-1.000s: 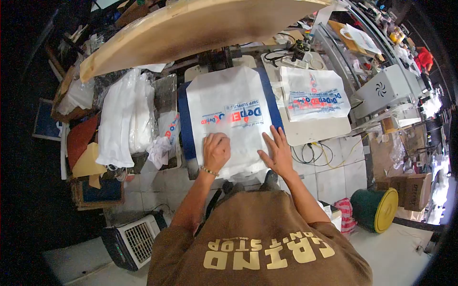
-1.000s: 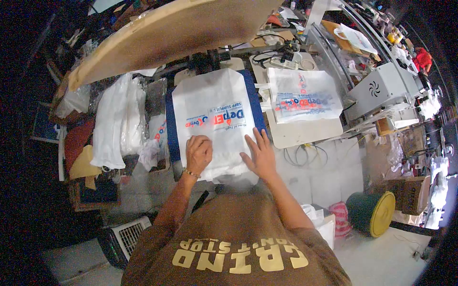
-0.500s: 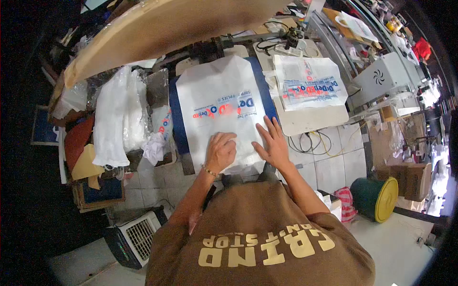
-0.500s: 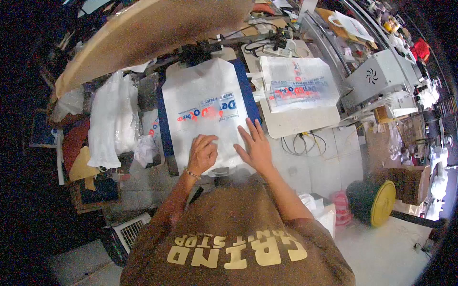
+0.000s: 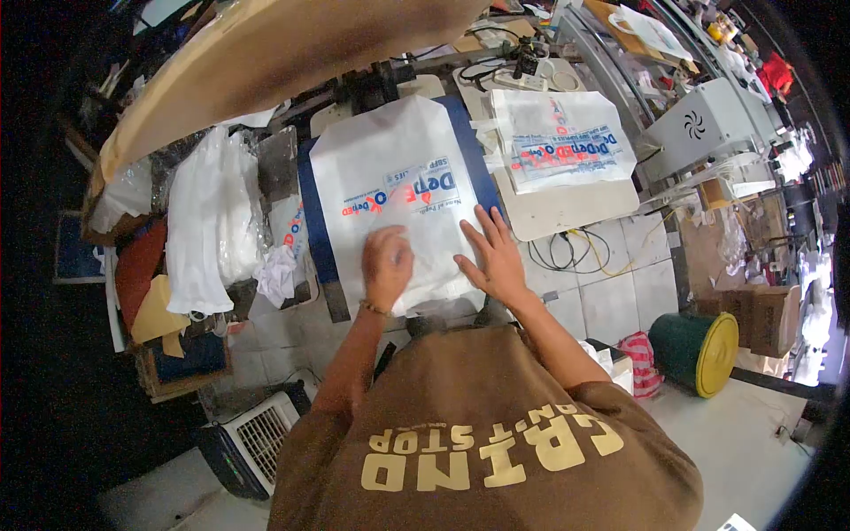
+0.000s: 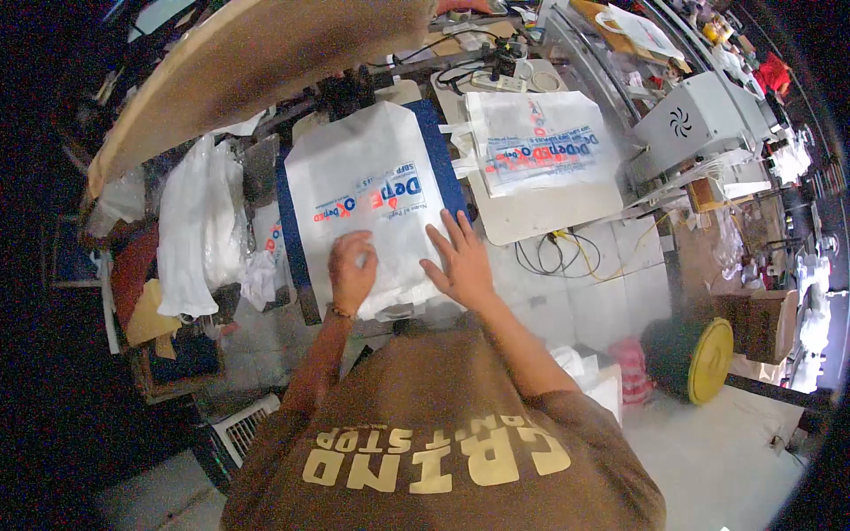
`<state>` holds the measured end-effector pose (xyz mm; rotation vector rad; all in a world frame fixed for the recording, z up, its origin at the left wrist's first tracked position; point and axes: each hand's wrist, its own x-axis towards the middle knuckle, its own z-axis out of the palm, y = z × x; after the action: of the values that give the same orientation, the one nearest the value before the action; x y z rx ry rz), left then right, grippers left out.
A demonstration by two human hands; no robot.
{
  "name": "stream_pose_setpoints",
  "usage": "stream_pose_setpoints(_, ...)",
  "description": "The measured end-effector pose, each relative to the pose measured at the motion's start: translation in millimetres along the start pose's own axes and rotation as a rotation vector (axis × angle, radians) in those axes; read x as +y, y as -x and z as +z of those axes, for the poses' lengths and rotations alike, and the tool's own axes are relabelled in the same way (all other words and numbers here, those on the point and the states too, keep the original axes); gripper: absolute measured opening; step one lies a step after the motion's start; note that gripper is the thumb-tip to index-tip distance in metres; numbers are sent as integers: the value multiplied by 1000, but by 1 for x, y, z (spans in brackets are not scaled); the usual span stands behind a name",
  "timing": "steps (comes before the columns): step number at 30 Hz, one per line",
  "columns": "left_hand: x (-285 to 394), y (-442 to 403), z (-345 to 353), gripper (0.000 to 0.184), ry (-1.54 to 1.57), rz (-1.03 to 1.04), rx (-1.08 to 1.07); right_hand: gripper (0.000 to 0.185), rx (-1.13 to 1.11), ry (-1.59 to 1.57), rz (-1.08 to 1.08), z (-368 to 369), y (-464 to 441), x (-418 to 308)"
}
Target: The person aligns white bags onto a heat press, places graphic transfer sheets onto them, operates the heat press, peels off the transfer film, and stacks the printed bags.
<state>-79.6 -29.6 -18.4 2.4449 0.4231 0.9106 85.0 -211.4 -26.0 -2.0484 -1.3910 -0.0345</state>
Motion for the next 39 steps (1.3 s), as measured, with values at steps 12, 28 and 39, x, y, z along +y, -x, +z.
stream_pose_setpoints(12,19,-71,26,22,8,74,-65,59,40,-60,-10,0,0,2)
stream_pose_setpoints(28,-12,-99,52,7,43,-37,-168,58,31,-159,8,-4,3,6)
stream_pose_setpoints(39,-39,-119,38,14,160,-202,-294,59,21,-156,8,0,1,8)
